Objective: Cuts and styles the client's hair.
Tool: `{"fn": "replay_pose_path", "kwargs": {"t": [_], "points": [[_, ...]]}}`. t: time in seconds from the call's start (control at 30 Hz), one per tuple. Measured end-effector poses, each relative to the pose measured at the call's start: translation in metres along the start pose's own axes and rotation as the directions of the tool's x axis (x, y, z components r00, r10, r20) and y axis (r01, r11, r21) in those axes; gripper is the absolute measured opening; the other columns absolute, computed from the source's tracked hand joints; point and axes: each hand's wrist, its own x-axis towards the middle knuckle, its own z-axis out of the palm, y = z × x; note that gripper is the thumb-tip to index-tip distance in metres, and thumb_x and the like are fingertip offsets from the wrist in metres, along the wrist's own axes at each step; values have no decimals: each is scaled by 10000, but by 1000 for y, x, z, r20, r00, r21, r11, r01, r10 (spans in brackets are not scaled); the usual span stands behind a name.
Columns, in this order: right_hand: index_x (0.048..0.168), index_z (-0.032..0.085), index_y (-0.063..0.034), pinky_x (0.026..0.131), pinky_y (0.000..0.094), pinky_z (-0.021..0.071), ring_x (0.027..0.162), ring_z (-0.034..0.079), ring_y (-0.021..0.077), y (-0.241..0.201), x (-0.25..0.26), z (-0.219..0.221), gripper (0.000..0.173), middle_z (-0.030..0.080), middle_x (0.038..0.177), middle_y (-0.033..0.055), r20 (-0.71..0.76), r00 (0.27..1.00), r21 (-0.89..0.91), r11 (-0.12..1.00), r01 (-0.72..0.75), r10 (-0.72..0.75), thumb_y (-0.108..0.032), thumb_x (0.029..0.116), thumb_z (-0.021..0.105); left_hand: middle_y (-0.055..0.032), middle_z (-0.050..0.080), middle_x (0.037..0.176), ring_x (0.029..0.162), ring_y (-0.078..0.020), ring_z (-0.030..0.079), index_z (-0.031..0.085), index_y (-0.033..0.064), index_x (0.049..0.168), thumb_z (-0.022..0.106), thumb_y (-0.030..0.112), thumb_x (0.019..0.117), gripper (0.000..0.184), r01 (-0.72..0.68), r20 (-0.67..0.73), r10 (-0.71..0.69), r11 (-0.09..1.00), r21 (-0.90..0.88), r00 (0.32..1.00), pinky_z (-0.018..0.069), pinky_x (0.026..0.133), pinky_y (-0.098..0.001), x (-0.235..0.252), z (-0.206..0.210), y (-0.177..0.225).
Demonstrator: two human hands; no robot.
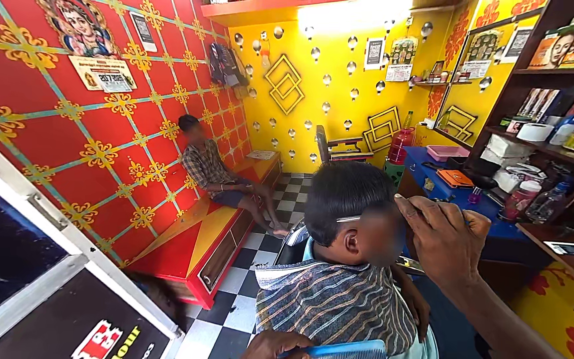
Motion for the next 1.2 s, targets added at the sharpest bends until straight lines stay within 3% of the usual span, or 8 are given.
{"fn": "replay_pose_path", "kwargs": {"t": [0.2,0.3,0.37,0.57,0.73,0.97,1.1,1.2], "points": [[1155,793,-115,820,555,472,965,704,375,-2,5,-32,314,751,1136,154,-20,988,239,961,-141,150,6,944,593,-56,763,948,808,-85,711,748,54,1137,638,231,1019,240,-241,-182,217,962,-124,959,605,784,-314,12,-21,11],[1299,699,-78,964,649,429,1141,659,385,14,-14,-24,361,693,1279,158,123,924,421,824,-379,362,-97,943,637,42,752,918,776,-51,708,736,158,1101,619,325,1023,218,-329,-589,303,942,67,749,618,715,-250,56,-53,38],[1168,712,-37,844,585,516,987,691,315,24,-30,-14,254,728,1118,134,168,877,525,713,-466,450,-97,926,664,18,741,915,750,-97,709,701,109,1109,603,242,1028,184,-291,-701,327,940,175,634,628,675,-293,98,-83,55],[1122,715,-13,715,411,582,876,703,232,24,-72,-26,266,731,1074,126,281,807,557,597,-577,519,-116,882,662,-94,702,984,801,-136,669,672,-20,1193,563,80,1036,216,-310,-378,287,951,0,880,589,743,-308,169,-126,34],[1131,716,-4,752,400,602,905,712,229,32,-118,-44,275,727,1079,146,381,771,505,584,-636,510,-83,874,658,38,738,994,911,-83,668,746,124,1107,561,236,1042,226,-371,-367,524,832,412,768,478,946,-464,159,-106,-18],[1119,724,-6,771,364,596,922,708,221,40,-154,-59,231,727,1074,154,450,710,453,547,-704,541,-83,903,702,57,733,1051,1012,-79,659,749,225,1084,498,386,1069,299,-402,-242,619,710,578,747,475,964,-409,135,-94,-35],[1107,744,-40,741,386,591,892,700,214,38,-160,-54,236,725,1082,126,444,691,432,539,-723,571,-94,886,683,100,739,1020,976,-18,648,736,242,1072,534,381,1064,245,-477,-261,723,640,602,640,446,978,-341,137,-90,23],[1100,749,-63,726,416,601,879,708,207,33,-160,-47,263,730,1067,91,414,699,427,554,-715,584,-158,873,659,-2,754,960,857,-124,672,746,152,1100,591,296,1033,221,-266,-387,761,576,773,521,475,871,-416,153,-92,92]]}}
